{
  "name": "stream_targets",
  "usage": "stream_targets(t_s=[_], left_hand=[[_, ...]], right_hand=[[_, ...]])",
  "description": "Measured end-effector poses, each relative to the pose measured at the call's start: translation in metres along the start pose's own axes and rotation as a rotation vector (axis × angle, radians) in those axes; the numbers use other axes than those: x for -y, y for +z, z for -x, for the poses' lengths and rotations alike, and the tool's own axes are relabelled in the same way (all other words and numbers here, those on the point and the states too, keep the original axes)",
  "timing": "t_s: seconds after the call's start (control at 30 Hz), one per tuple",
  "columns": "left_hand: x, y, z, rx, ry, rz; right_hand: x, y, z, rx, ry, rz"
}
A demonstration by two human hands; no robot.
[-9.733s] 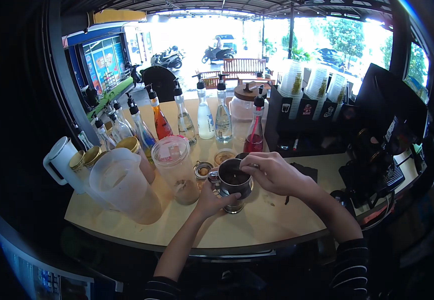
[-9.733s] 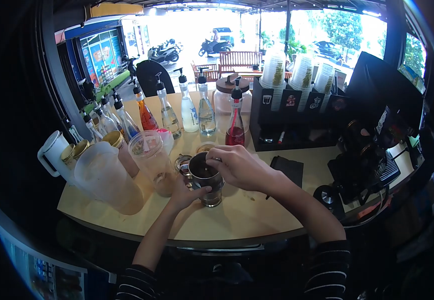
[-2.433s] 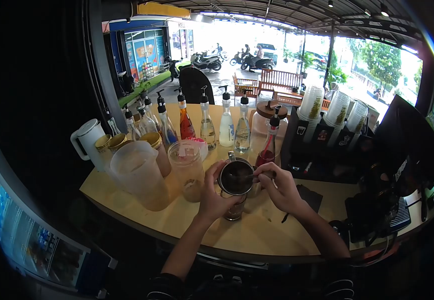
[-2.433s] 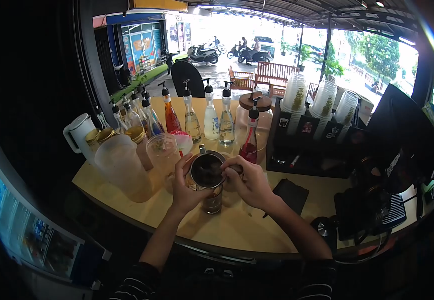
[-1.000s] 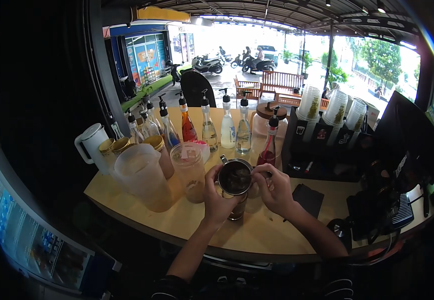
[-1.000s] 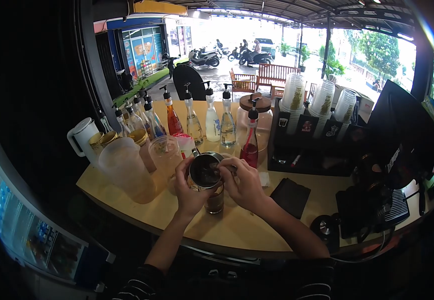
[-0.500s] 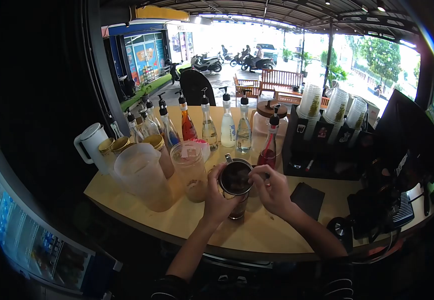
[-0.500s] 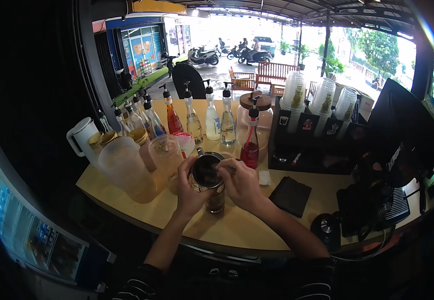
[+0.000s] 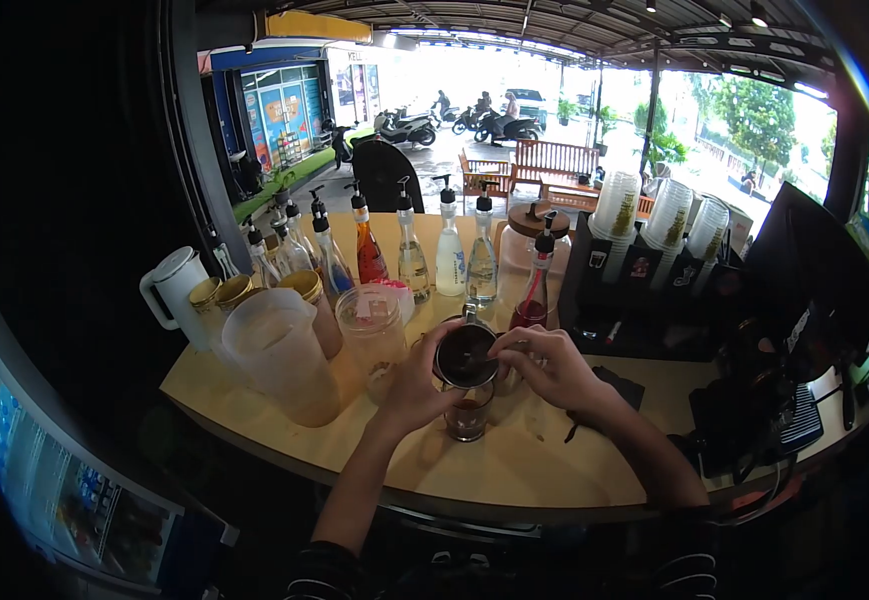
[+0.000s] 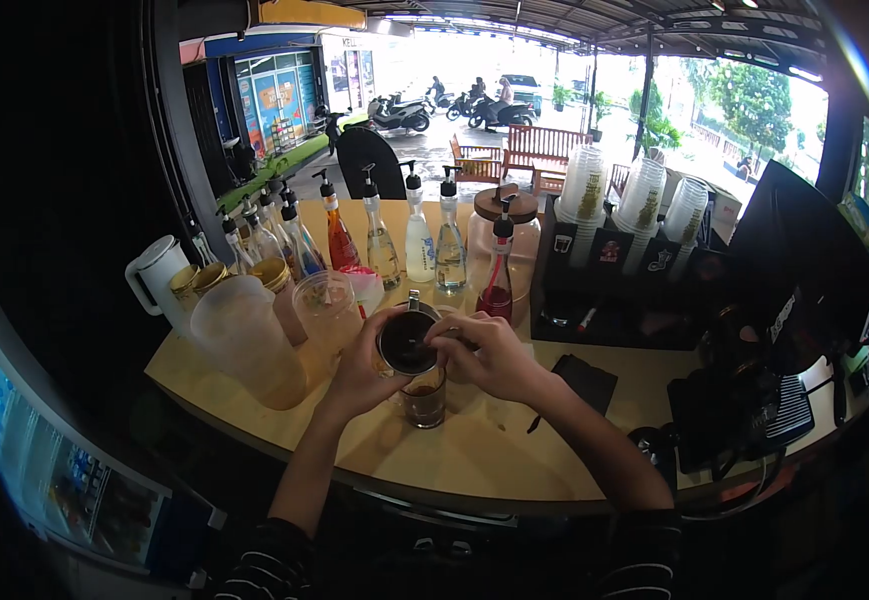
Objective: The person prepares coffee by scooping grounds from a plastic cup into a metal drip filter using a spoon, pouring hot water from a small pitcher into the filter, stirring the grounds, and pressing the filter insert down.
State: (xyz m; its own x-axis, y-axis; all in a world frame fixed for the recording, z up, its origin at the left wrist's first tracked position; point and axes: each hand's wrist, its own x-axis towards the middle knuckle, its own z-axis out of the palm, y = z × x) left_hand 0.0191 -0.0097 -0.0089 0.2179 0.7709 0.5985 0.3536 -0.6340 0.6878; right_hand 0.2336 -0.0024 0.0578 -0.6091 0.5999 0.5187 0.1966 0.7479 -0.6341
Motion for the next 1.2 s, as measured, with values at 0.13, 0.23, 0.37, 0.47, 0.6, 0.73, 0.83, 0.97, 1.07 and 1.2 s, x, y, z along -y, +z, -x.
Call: stream_targets(t_s=[0.13,0.23,0.37,0.47,0.6,0.73,0.83,0.97,1.07,1.2], left_hand=[[0.001,-0.003,-0.006,0.028,0.012,-0.068],[-0.002,-0.004,-0.007,0.048,0.026,-0.06],[-0.002,-0.004,-0.008,0.081,-0.017,-0.024],[-0.002,-0.005,-0.009,0.069,-0.009,0.006],[-0.003,-0.005,-0.008,0.07,-0.008,-0.039],[-0.004,-0.004,-0.006,0.02,-0.017,-0.031],[-0.005,-0.004,-0.005,-0.006,-0.041,0.005],[0.005,0.001,-0.003,-0.074,-0.052,0.049],[0.007,0.01,-0.001,-0.192,-0.049,0.115],[-0.005,0.017,-0.002,-0.349,-0.039,0.092]], right_hand=[[0.014,-0.019,-0.017,0.107,0.117,0.066],[0.013,-0.022,-0.028,0.206,0.066,0.017],[0.018,-0.03,-0.042,0.236,0.062,0.081],[0.025,-0.027,-0.049,0.246,0.079,0.167],[0.028,-0.023,-0.057,0.171,0.033,0.306],[0.021,-0.014,-0.056,0.2,0.076,0.274],[0.02,-0.016,-0.056,0.151,0.078,0.234],[0.018,-0.007,-0.05,0.171,0.144,0.086],[0.018,0.002,-0.043,-0.065,0.066,0.042],[0.016,0.01,-0.032,-0.118,0.055,0.078]])
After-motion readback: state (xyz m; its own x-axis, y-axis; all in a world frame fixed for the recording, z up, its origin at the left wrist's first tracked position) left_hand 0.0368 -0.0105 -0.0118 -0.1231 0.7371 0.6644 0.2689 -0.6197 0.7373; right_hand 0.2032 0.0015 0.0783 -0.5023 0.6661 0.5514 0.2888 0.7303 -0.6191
